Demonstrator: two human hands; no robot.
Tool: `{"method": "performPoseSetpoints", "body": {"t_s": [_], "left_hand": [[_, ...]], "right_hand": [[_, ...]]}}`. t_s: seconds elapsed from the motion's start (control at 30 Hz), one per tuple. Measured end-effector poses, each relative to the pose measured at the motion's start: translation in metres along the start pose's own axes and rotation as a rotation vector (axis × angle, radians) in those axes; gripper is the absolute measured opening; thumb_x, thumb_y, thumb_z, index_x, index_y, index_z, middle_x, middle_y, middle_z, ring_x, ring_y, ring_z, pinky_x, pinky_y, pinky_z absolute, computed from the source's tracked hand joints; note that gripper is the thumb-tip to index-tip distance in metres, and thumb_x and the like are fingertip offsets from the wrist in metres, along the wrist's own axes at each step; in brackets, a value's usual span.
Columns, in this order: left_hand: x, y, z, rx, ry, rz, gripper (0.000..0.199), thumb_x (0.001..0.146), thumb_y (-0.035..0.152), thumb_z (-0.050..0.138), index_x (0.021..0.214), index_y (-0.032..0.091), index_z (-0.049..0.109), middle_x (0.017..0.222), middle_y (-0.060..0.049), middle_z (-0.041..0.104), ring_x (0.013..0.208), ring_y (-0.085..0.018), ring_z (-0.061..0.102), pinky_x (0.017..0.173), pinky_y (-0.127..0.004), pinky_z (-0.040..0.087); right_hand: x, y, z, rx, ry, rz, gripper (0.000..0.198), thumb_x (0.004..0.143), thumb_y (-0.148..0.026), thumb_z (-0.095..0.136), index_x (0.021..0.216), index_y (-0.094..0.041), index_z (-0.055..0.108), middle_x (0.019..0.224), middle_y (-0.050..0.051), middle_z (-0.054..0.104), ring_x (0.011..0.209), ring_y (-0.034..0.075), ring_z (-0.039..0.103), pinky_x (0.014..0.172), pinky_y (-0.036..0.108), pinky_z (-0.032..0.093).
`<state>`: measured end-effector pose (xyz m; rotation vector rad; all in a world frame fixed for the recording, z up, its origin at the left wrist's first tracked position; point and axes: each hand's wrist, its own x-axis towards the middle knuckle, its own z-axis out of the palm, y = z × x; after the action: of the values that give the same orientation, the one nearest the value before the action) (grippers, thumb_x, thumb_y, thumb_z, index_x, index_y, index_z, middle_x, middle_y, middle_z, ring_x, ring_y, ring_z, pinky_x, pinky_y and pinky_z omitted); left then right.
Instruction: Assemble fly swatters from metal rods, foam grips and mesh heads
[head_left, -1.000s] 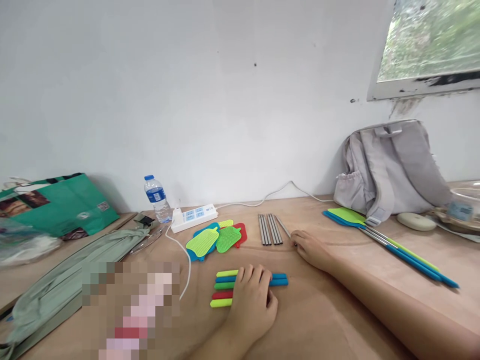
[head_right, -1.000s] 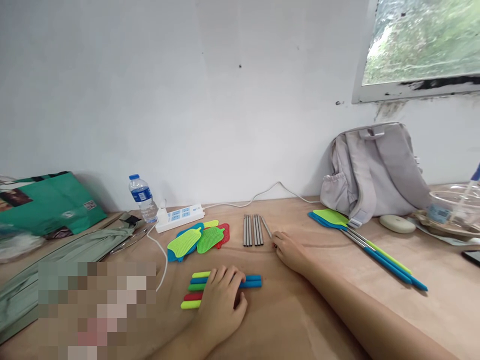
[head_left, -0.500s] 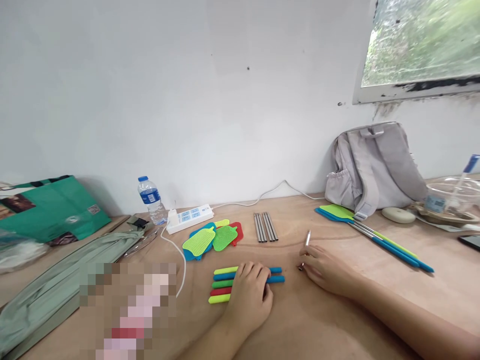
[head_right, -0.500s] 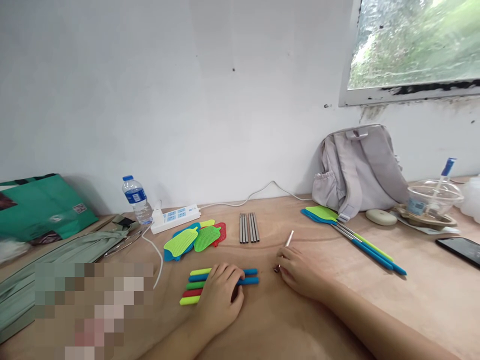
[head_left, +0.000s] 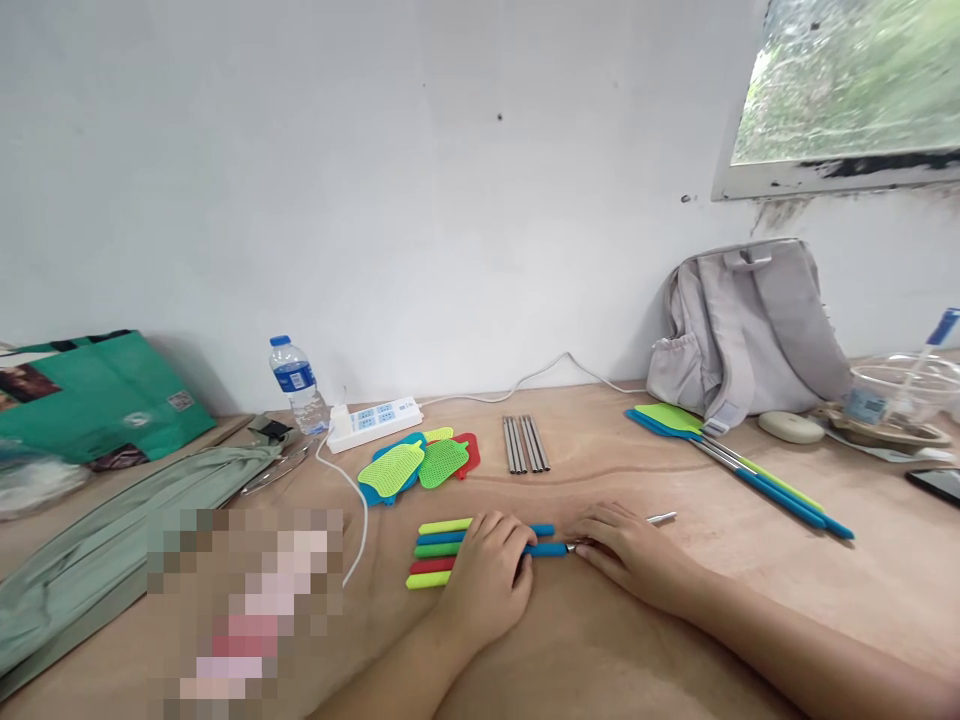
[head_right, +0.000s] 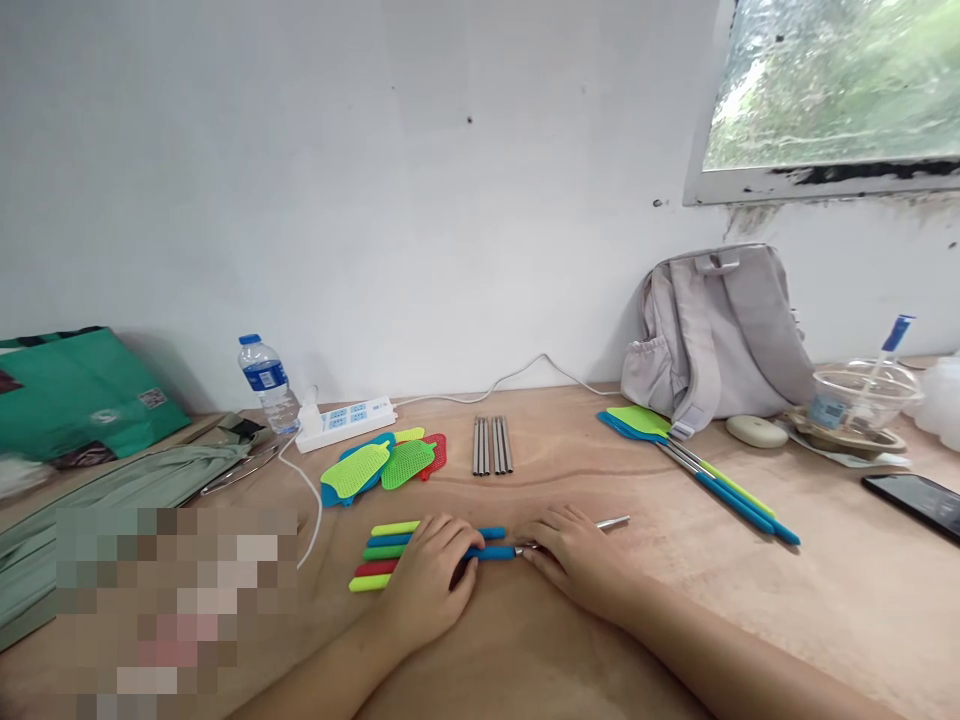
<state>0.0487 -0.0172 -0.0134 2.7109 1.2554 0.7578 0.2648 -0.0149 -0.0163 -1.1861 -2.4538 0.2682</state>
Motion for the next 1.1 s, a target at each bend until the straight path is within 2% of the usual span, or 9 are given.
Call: {"method": "performPoseSetpoints", "body": {"t_s": [0.17, 0.33, 0.43, 0.6, 0.8, 0.9, 1.0, 1.1], "left_hand": [[0.0, -0.001, -0.002, -0.017, 0.003, 0.024, 0.017, 0.075, 0.01, 0.043, 0.083, 0.02, 0.053, 0.084, -0.002, 0.058, 0.082, -0.018, 0.047, 0.076, -0.033, 0.037], [-0.001, 0.001, -0.003, -0.007, 0.005, 0.017, 0.017, 0.073, 0.01, 0.045, 0.084, 0.02, 0.053, 0.085, -0.001, 0.058, 0.082, -0.017, 0.048, 0.076, -0.033, 0.037], [-0.001, 0.001, -0.003, 0.019, 0.007, 0.011, 0.016, 0.073, 0.011, 0.046, 0.083, 0.021, 0.054, 0.083, 0.0, 0.059, 0.08, -0.017, 0.048, 0.076, -0.032, 0.037], [-0.001, 0.001, -0.002, -0.007, -0.016, 0.024, 0.017, 0.077, 0.01, 0.043, 0.086, 0.021, 0.054, 0.084, -0.001, 0.059, 0.082, -0.017, 0.048, 0.078, -0.033, 0.037], [-0.001, 0.0, -0.002, -0.025, -0.029, 0.063, 0.017, 0.08, 0.011, 0.042, 0.087, 0.021, 0.053, 0.086, 0.0, 0.06, 0.082, -0.017, 0.048, 0.077, -0.033, 0.037], [0.0, 0.003, -0.005, -0.008, 0.013, 0.091, 0.016, 0.082, 0.013, 0.04, 0.087, 0.021, 0.053, 0.086, -0.002, 0.06, 0.08, -0.017, 0.049, 0.076, -0.032, 0.038], [-0.001, 0.006, -0.009, -0.015, 0.062, 0.084, 0.013, 0.084, 0.017, 0.038, 0.085, 0.019, 0.05, 0.082, -0.003, 0.059, 0.074, -0.016, 0.05, 0.073, -0.032, 0.04], [-0.003, 0.007, -0.01, -0.038, 0.077, 0.058, 0.011, 0.085, 0.02, 0.036, 0.085, 0.019, 0.047, 0.079, -0.002, 0.059, 0.071, -0.015, 0.052, 0.075, -0.033, 0.041]], "right_hand": [[-0.005, 0.002, -0.019, -0.027, -0.074, -0.027, 0.029, 0.077, -0.028, 0.051, 0.105, -0.024, 0.056, 0.101, 0.006, 0.058, 0.094, 0.022, 0.05, 0.082, 0.036, 0.038], [-0.007, 0.011, -0.033, -0.058, -0.097, -0.015, 0.017, 0.074, -0.022, 0.051, 0.088, -0.021, 0.06, 0.086, 0.007, 0.059, 0.081, 0.021, 0.052, 0.072, 0.034, 0.039], [-0.008, 0.015, -0.032, -0.026, -0.125, -0.026, 0.015, 0.076, -0.02, 0.047, 0.085, -0.021, 0.059, 0.081, 0.006, 0.06, 0.076, 0.019, 0.053, 0.067, 0.031, 0.04], [-0.006, 0.013, -0.025, -0.061, -0.101, -0.041, 0.016, 0.081, -0.02, 0.042, 0.087, -0.021, 0.058, 0.085, 0.005, 0.06, 0.08, 0.018, 0.052, 0.07, 0.031, 0.04], [-0.006, 0.018, -0.015, -0.052, -0.063, 0.009, 0.02, 0.086, -0.03, 0.039, 0.083, -0.019, 0.055, 0.084, 0.005, 0.058, 0.079, 0.018, 0.051, 0.07, 0.031, 0.041], [-0.005, 0.021, -0.012, -0.036, -0.033, 0.013, 0.026, 0.087, -0.035, 0.036, 0.084, -0.019, 0.056, 0.085, 0.006, 0.058, 0.08, 0.018, 0.051, 0.071, 0.032, 0.041], [-0.005, 0.02, -0.013, -0.006, -0.064, -0.025, 0.028, 0.088, -0.036, 0.033, 0.091, -0.021, 0.056, 0.086, 0.005, 0.059, 0.081, 0.018, 0.053, 0.07, 0.03, 0.04], [-0.007, 0.015, -0.016, 0.014, -0.102, 0.044, 0.027, 0.088, -0.037, 0.031, 0.091, -0.024, 0.054, 0.077, 0.002, 0.061, 0.071, 0.016, 0.055, 0.062, 0.026, 0.038]]}}
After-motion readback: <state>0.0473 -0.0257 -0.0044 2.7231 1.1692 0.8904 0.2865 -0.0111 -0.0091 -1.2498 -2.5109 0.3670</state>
